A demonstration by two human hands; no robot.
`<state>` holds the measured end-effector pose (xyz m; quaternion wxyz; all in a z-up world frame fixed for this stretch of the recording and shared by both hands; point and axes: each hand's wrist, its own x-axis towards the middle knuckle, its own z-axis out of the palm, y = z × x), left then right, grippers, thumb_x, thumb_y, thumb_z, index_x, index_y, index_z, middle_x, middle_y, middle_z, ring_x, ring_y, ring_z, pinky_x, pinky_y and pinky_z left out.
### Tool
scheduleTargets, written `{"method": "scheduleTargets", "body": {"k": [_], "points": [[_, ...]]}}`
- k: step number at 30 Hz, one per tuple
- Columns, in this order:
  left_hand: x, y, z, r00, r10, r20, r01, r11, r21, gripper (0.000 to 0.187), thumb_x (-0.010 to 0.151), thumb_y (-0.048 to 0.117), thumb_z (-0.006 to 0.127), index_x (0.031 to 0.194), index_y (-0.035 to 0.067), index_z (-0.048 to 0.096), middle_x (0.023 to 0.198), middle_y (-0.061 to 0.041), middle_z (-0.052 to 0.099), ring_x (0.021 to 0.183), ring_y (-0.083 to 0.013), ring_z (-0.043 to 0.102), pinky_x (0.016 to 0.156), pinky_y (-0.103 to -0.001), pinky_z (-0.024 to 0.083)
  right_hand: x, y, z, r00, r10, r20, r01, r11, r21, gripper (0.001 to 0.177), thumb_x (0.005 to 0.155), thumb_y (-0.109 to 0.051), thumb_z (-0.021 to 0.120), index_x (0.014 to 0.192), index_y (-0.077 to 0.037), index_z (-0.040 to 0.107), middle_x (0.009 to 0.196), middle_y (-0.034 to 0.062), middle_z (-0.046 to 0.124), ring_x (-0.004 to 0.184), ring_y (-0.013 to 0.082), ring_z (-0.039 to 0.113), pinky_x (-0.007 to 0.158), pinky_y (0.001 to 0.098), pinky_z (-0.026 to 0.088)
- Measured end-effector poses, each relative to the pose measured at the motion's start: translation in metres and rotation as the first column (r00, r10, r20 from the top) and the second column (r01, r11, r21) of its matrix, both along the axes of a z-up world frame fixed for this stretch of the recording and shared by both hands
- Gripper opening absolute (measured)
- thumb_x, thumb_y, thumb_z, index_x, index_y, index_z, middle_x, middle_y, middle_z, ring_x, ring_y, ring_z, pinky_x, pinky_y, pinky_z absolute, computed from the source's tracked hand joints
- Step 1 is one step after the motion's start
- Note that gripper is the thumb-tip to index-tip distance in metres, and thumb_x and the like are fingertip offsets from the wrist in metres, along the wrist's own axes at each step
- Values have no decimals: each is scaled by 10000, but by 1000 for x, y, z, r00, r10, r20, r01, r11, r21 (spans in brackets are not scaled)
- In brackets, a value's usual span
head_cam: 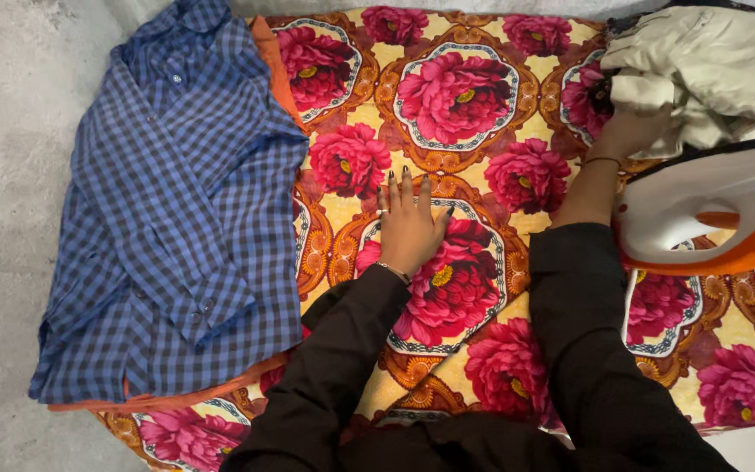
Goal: The person irons a blue checkered shirt laid out on a floral-patterned surface. They smooth the fabric with one hand while moving an orange and white iron over the shirt's body and sleeves. After ironing, the person folds the shirt and places it on top of an orange shirt.
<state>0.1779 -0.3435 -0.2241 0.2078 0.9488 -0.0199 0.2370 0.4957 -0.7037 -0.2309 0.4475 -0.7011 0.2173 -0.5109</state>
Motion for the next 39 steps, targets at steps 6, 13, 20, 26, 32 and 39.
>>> {"method": "scheduleTargets", "body": {"k": [6, 13, 20, 26, 32, 39], "points": [[1, -4, -2, 1000, 21, 1, -21, 999, 40, 719, 935, 489, 619, 1474, 30, 494, 1548, -301, 394, 1458, -503, 328, 1187, -659, 216, 13, 8, -3, 975, 113, 193, -136, 985, 110, 375, 1013, -48, 678, 1340, 49, 525, 1091, 63, 707, 935, 175, 691, 875, 307, 643], [3, -6, -1, 999, 35, -38, -33, 999, 36, 728, 942, 510, 607, 1480, 33, 492, 1560, -299, 379, 1472, -509, 308, 1195, -657, 210, 0, 51, 34, 621, 511, 594, -480, 847, -227, 569, 1147, -2, 726, 1599, -49, 385, 1126, 81, 634, 1024, 184, 557, 983, 372, 564], [2, -6, 3, 999, 32, 4, -32, 999, 19, 731, 949, 508, 613, 1491, 33, 483, 1559, -290, 387, 1474, -506, 307, 1209, -654, 209, -119, 193, 148, 197, 909, 367, -816, 360, -453, 166, 1111, -18, 756, 1233, -23, 643, 1121, 47, 651, 1034, 154, 621, 946, 301, 523], [9, 0, -19, 967, 1, 254, 28, 993, -114, 561, 933, 419, 636, 1356, 54, 588, 1382, -222, 534, 1320, -447, 445, 1104, -599, 334, -244, 236, 225, -143, 673, -726, -904, -388, -181, 171, 946, -177, 756, 1098, -115, 709, 1041, 29, 763, 847, 150, 705, 748, 318, 561], [46, 1, -87, 916, -118, 383, 239, 928, -287, 341, 959, 315, 638, 1206, 81, 666, 1186, -135, 672, 1126, -337, 616, 989, -493, 469, -213, 201, 205, 260, 569, -780, -943, -23, -332, 453, 944, -330, 781, 1270, -47, 642, 1153, 150, 736, 1021, 276, 729, 855, 381, 574], [90, 26, -95, 957, 80, 279, 200, 517, -832, 226, 1032, 191, 649, 1179, 23, 686, 1133, -144, 741, 1048, -305, 672, 954, -436, 513, -104, 93, 123, 402, 306, -863, -916, 148, -374, 987, 688, -565, 900, 1453, -39, 565, 1409, 240, 590, 1260, 426, 562, 1002, 493, 461]]}}
